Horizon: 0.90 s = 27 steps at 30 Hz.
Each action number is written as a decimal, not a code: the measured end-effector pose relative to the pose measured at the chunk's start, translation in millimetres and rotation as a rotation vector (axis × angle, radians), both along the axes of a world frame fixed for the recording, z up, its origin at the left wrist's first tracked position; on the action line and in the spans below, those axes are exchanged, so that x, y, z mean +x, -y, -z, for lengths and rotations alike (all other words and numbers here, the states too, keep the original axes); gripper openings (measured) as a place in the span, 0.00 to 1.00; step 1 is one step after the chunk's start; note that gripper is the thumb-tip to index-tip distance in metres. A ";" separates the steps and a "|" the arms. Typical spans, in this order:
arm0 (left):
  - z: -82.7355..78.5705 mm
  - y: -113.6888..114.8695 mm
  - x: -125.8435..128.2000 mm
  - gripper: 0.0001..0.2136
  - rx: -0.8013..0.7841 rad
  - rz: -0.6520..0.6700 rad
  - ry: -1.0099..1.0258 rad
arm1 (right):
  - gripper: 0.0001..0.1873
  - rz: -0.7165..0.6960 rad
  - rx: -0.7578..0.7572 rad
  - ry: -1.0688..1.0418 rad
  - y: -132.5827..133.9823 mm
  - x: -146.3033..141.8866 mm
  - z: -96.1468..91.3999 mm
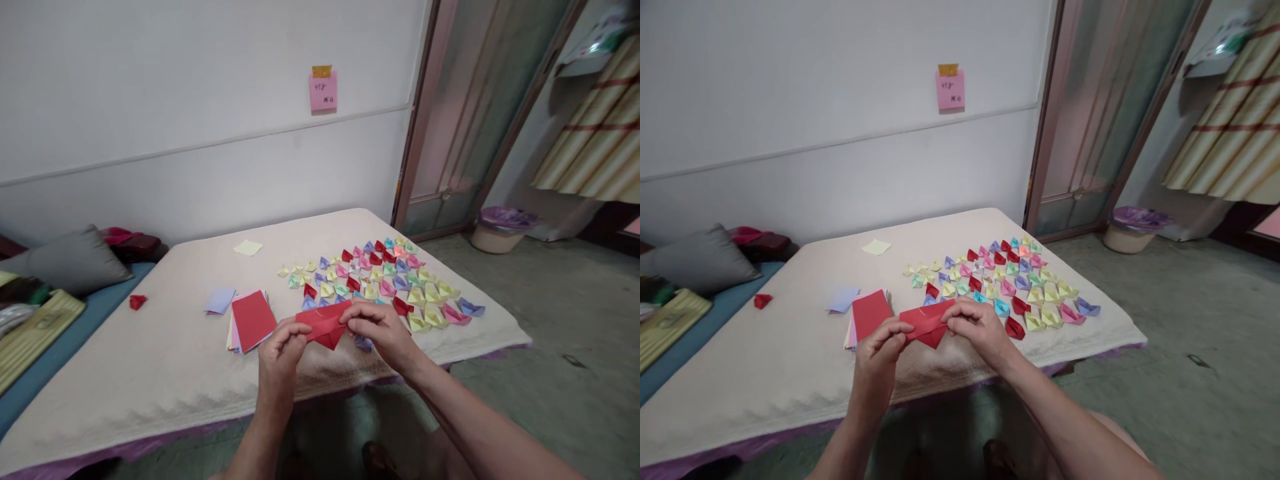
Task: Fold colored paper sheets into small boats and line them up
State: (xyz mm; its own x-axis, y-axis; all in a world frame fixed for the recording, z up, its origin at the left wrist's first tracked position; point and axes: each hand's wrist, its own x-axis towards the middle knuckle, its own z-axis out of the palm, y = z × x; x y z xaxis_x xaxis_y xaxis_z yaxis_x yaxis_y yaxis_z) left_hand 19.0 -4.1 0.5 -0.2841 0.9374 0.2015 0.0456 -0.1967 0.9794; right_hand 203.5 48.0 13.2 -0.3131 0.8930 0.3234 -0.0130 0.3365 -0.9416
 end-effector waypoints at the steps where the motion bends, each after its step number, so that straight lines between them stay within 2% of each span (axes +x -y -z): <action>1: -1.2 0.2 1.1 0.03 -0.021 -0.016 -0.006 | 0.09 0.010 0.020 0.009 0.4 -0.3 -0.1; 3: -2.5 -0.1 3.4 0.05 -0.054 -0.049 0.014 | 0.12 0.035 0.057 0.020 0.7 -0.9 0.9; 7: -2.3 -1.3 5.7 0.06 -0.019 -0.065 0.056 | 0.07 0.033 0.082 0.011 -0.2 -1.2 4.1; 11: -1.8 -0.7 4.7 0.04 0.099 -0.052 -0.128 | 0.08 0.013 0.060 0.010 0.2 -0.7 3.7; 13: -1.2 -0.1 5.0 0.03 0.123 -0.053 -0.237 | 0.08 0.001 0.054 0.007 1.1 -1.0 2.9; 16: -0.4 0.6 7.3 0.03 0.141 -0.053 -0.299 | 0.09 -0.028 0.035 -0.014 2.6 -2.7 3.7; 19: -0.7 1.6 10.0 0.04 0.156 -0.048 -0.312 | 0.11 -0.012 -0.045 -0.163 4.5 -7.1 6.3; 22: -0.4 2.8 12.2 0.05 0.177 -0.038 -0.319 | 0.17 0.005 -0.196 -0.300 7.8 -14.3 6.8; 25: 2.9 2.7 13.3 0.05 0.183 -0.037 -0.312 | 0.21 -0.014 -0.326 -0.291 11.8 -21.0 4.2; 27: 5.7 2.0 13.3 0.07 0.179 -0.051 -0.293 | 0.21 0.009 -0.356 -0.281 13.7 -23.4 2.6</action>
